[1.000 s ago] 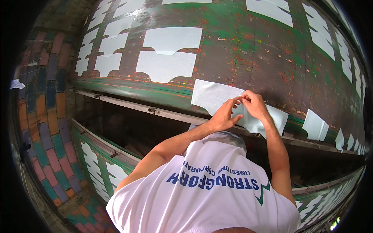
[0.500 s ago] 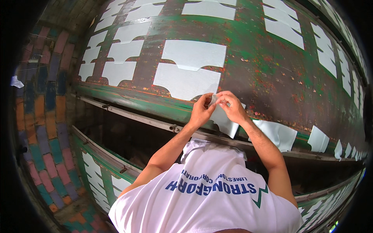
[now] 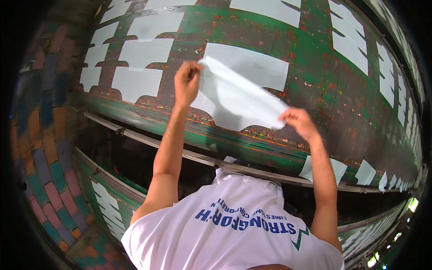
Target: The person repeatedly places white cutout stickers onto a green curved surface, smoothing each one with their hands. They handle the stickers one at a time, aligning them in rows and pressing them down to adhere.
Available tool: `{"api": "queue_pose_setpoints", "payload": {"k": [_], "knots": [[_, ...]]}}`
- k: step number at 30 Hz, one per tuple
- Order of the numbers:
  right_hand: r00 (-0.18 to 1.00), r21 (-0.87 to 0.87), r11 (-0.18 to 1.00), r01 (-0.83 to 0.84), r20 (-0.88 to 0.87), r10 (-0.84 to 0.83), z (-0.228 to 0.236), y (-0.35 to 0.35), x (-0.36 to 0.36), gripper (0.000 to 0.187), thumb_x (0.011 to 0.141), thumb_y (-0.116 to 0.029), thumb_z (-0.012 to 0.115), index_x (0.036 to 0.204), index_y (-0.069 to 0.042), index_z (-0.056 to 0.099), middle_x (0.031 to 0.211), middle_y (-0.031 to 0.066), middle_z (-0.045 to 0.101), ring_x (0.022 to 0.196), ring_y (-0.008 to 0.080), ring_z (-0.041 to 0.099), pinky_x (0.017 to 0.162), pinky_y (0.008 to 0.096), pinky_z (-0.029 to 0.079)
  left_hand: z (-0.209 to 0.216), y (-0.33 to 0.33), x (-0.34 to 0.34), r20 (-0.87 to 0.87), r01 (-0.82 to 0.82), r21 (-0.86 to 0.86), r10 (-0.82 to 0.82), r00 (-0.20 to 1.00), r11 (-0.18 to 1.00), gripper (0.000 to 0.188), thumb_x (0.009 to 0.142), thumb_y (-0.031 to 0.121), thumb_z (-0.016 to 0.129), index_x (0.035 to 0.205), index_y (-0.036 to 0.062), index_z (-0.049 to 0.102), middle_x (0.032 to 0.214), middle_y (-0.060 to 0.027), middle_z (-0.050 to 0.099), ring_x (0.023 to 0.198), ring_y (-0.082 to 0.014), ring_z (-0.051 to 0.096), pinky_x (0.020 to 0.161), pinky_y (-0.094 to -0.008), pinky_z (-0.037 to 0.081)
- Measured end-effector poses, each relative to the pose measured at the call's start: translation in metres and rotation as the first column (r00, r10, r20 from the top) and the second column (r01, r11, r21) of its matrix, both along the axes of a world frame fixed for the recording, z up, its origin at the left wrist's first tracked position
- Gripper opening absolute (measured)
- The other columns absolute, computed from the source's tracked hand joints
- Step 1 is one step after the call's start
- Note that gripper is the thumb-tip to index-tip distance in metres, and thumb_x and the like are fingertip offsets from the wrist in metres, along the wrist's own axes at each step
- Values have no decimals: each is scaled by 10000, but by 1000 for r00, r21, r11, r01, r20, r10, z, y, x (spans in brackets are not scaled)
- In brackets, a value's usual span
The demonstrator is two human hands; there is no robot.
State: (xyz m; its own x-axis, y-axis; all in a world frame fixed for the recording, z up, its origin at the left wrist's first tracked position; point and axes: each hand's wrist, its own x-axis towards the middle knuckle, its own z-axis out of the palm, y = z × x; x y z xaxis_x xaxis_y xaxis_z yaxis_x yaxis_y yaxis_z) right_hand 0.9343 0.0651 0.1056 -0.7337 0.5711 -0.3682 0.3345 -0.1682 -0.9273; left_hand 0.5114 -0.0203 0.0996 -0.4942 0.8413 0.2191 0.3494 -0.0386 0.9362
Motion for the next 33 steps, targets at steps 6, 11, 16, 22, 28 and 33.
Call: {"api": "queue_pose_setpoints", "payload": {"k": [6, 11, 16, 22, 28, 33], "knots": [[891, -93, 889, 448, -38, -453, -22, 108, -35, 365, 1072, -65, 510, 1421, -29, 613, 1394, 27, 616, 1149, 96, 580, 985, 278, 484, -27, 114, -33, -282, 47, -34, -55, 958, 998, 192, 969, 13, 652, 1145, 5, 728, 1093, -114, 710, 893, -232, 693, 814, -327, 548], [823, -25, 824, 566, -44, -566, -36, 170, -83, 465, 1064, -86, 546, 1524, -34, 503, 1547, 89, 483, 1226, 129, 545, 1001, 322, 514, -54, 188, -58, -367, 114, -122, -151, 918, 986, 278, 924, 6, 668, 1191, 33, 743, 1213, -158, 706, 994, -329, 713, 879, -385, 567], [828, 91, 827, 555, 34, -559, -35, 191, -107, 541, 1022, -68, 568, 1550, -33, 457, 1636, 123, 327, 1302, 211, 536, 924, 321, 592, -70, 217, -73, -445, 128, -116, -167, 880, 985, 294, 913, 25, 694, 1203, 45, 737, 1218, -147, 706, 1019, -335, 703, 878, -387, 571], [840, 250, 835, 490, 122, -529, -33, 199, -117, 571, 1012, -82, 585, 1561, -42, 434, 1628, 115, 305, 1324, 227, 531, 919, 326, 611, -83, 232, -62, -833, -28, -123, -88, 547, 992, 410, 999, 246, 643, 1346, 29, 670, 1470, -199, 561, 1280, -389, 561, 1083, -503, 444], [851, 374, 815, 442, 112, -512, -36, 197, -115, 639, 985, -125, 640, 1588, -83, 432, 1565, 157, 365, 1187, 217, 591, 932, 336, 587, -108, 258, 88, -763, -8, -404, -332, 555, 915, 829, 1074, 548, 371, 1611, -77, 292, 1720, -283, 168, 1617, -425, 88, 1275, -635, 65], [841, 653, 654, 381, 49, -539, -40, 172, -99, 667, 949, -134, 695, 1576, -122, 466, 1429, 191, 448, 954, 197, 620, 976, 377, 541, -97, 273, 206, -819, 310, -417, -501, 280, 854, 843, 1054, 549, 400, 1614, -69, 280, 1710, -296, 191, 1606, -440, 137, 1278, -628, 86]]}}
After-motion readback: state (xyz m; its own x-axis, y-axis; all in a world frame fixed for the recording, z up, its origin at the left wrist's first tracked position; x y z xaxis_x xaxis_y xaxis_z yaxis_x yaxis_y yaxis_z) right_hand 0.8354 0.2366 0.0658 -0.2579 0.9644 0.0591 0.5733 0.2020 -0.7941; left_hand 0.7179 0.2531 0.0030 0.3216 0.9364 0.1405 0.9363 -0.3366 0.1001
